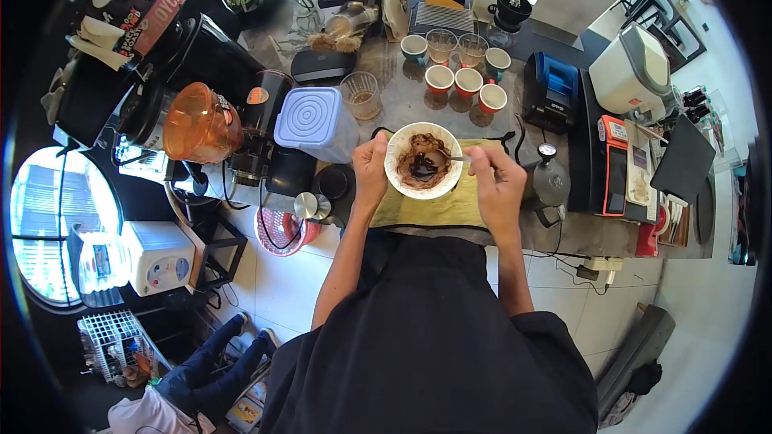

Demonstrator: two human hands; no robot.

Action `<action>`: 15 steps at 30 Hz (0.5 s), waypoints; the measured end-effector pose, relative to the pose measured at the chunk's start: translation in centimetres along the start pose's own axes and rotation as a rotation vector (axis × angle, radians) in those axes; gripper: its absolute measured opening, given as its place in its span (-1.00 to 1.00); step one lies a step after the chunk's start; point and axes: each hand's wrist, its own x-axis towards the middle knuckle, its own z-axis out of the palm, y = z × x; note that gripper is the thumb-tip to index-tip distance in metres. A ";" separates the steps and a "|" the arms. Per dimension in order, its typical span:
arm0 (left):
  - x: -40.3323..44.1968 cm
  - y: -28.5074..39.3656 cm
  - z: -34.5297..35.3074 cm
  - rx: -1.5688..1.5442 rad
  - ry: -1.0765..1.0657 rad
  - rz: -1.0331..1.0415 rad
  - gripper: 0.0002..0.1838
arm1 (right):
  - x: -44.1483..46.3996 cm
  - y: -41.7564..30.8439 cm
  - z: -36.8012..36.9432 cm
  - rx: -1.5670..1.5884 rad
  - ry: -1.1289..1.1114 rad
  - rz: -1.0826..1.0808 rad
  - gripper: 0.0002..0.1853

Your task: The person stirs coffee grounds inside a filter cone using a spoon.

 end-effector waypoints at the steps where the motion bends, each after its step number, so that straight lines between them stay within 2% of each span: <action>1: 0.0 0.3 0.1 -0.004 -0.003 -0.004 -0.47 | -0.1 0.7 0.4 0.001 -0.001 -0.001 -0.77; 4: -0.1 1.0 0.5 -0.003 0.008 -0.001 -0.47 | -0.1 1.8 1.0 0.003 -0.049 0.011 -0.78; 6: -0.1 0.9 0.3 -0.011 0.002 -0.010 -0.46 | -0.1 1.6 0.7 0.101 -0.044 0.196 -0.76; 7: -0.2 0.7 0.2 -0.021 -0.006 -0.021 -0.46 | 0.0 1.9 0.6 0.101 -0.045 0.198 -0.76; 9: -0.2 0.3 0.0 -0.015 -0.005 -0.021 -0.46 | 0.3 2.6 0.3 0.361 -0.001 0.264 -0.75; 15: 0.0 -0.7 -0.5 0.038 -0.008 -0.005 -0.47 | 0.6 1.9 -0.7 0.469 0.045 0.226 -0.74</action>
